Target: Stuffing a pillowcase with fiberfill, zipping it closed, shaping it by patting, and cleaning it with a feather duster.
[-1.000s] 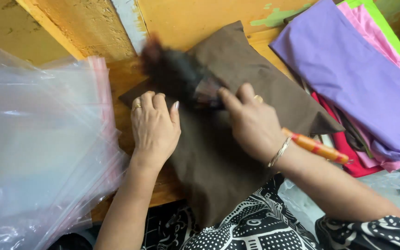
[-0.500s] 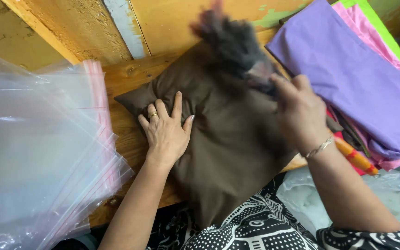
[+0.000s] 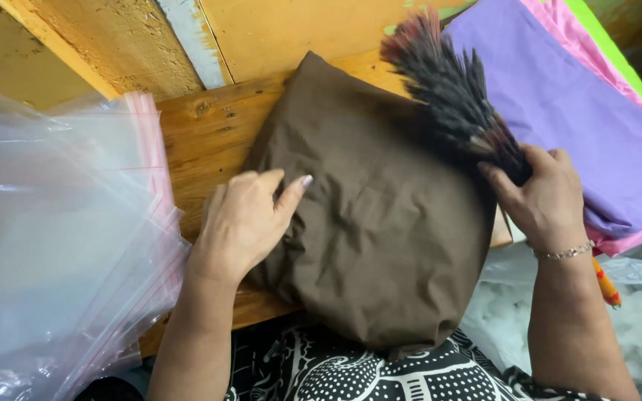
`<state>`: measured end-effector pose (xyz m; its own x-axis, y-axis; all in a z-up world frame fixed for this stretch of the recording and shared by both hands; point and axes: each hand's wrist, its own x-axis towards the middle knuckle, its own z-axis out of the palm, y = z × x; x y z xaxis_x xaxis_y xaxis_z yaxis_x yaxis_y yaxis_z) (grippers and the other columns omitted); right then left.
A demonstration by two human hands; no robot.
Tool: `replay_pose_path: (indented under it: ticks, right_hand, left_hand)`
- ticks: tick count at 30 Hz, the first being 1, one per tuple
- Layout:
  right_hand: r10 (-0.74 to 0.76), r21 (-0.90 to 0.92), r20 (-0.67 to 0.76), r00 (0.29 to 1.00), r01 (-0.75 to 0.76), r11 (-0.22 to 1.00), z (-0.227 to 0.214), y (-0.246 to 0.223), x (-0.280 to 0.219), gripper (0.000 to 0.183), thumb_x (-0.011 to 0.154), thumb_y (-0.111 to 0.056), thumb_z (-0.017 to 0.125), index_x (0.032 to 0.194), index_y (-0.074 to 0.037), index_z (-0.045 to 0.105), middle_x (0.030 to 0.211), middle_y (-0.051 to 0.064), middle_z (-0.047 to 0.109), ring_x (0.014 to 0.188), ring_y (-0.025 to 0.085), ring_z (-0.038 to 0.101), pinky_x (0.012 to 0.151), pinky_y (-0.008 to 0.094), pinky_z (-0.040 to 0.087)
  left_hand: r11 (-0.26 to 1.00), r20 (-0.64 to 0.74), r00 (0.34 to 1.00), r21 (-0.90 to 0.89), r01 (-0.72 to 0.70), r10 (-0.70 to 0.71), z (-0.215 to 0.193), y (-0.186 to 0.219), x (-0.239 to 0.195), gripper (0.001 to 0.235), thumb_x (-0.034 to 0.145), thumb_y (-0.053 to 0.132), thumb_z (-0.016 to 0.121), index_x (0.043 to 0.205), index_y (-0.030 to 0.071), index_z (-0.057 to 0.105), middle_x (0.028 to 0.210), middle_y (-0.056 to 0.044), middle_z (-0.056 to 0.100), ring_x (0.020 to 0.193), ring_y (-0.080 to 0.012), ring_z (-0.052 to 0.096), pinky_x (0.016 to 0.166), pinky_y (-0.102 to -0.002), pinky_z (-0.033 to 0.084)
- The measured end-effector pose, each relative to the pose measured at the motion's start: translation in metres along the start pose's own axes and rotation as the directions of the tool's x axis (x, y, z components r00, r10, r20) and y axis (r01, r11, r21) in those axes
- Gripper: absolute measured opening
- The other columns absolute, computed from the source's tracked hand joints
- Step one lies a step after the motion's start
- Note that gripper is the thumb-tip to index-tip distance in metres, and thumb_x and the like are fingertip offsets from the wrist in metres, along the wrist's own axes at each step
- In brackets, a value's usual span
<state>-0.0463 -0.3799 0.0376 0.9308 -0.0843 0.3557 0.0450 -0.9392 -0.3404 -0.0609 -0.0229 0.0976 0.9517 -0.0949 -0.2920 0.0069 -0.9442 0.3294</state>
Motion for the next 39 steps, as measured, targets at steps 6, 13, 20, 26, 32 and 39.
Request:
replay_pose_path:
  ticks: [6,13,20,26,32,39]
  right_hand:
    - [0.263,-0.024,0.489,0.832,-0.288,0.957,-0.017,-0.048,-0.011,0.086,0.067,-0.053,0.068,0.134,-0.006,0.043,0.115,0.023,0.062,0.11,0.037,0.057,0.086,0.041,0.042]
    - [-0.123,0.015,0.176,0.977,0.122,0.992,0.025,-0.034,0.015,0.063,0.065,-0.007,0.066,0.125,-0.021,0.057,0.1,0.011,0.063,0.092,0.038,0.063,0.076,0.049,0.052]
    - [-0.054,-0.162,0.142,0.988,0.077,0.984,0.036,-0.063,0.076,0.036,0.084,-0.024,0.062,0.119,-0.022,0.056,0.103,0.011,0.045,0.074,0.048,0.064,0.069,0.054,0.053]
    - [-0.426,-0.076,0.166,0.89,0.442,0.894,-0.004,-0.15,-0.003,0.042,0.083,-0.006,0.05,0.124,-0.011,0.055,0.09,0.014,0.048,0.069,0.044,0.065,0.055,0.052,0.054]
    - [-0.366,-0.162,0.316,0.875,0.43,0.888,0.031,-0.108,-0.006,0.048,0.078,-0.007,0.05,0.124,-0.017,0.059,0.093,0.013,0.049,0.071,0.042,0.066,0.056,0.052,0.054]
    - [0.202,-0.348,0.291,0.935,-0.093,0.933,0.023,-0.001,0.043,0.038,0.077,-0.011,0.047,0.11,-0.017,0.064,0.104,0.024,0.051,0.079,0.054,0.06,0.073,0.058,0.047]
  left_hand:
    - [0.987,-0.414,0.895,0.064,-0.151,0.163,0.04,-0.02,0.061,0.07,0.087,0.05,0.055,0.142,0.011,0.034,0.134,-0.03,0.031,0.106,-0.0506,0.041,0.09,-0.056,0.037]
    - [0.986,-0.49,0.871,-0.131,-0.105,0.028,0.046,-0.009,0.023,0.022,0.089,0.011,0.05,0.111,0.005,0.053,0.094,-0.015,0.05,0.073,-0.0423,0.064,0.06,-0.047,0.054]
    - [1.0,-0.149,0.989,0.002,-0.019,0.019,0.034,0.006,-0.032,0.047,0.087,0.049,0.054,0.094,0.003,0.06,0.091,-0.017,0.058,0.078,-0.0422,0.065,0.065,-0.052,0.052]
    - [0.967,-0.71,0.66,0.22,-0.126,0.247,0.041,-0.019,0.032,0.048,0.093,0.039,0.054,0.122,0.002,0.058,0.119,-0.018,0.05,0.115,-0.0424,0.048,0.091,-0.05,0.042]
    - [0.995,-0.139,0.99,0.104,-0.004,0.019,0.052,-0.011,0.054,0.072,0.094,0.048,0.033,0.15,0.009,0.01,0.157,-0.015,0.002,0.143,-0.04,0.002,0.106,-0.07,0.003]
    - [0.989,-0.324,0.945,0.15,0.011,0.039,0.087,-0.024,0.071,0.073,0.091,0.057,0.033,0.148,0.014,0.018,0.153,-0.021,0.004,0.138,-0.0446,0.012,0.1,-0.072,0.008]
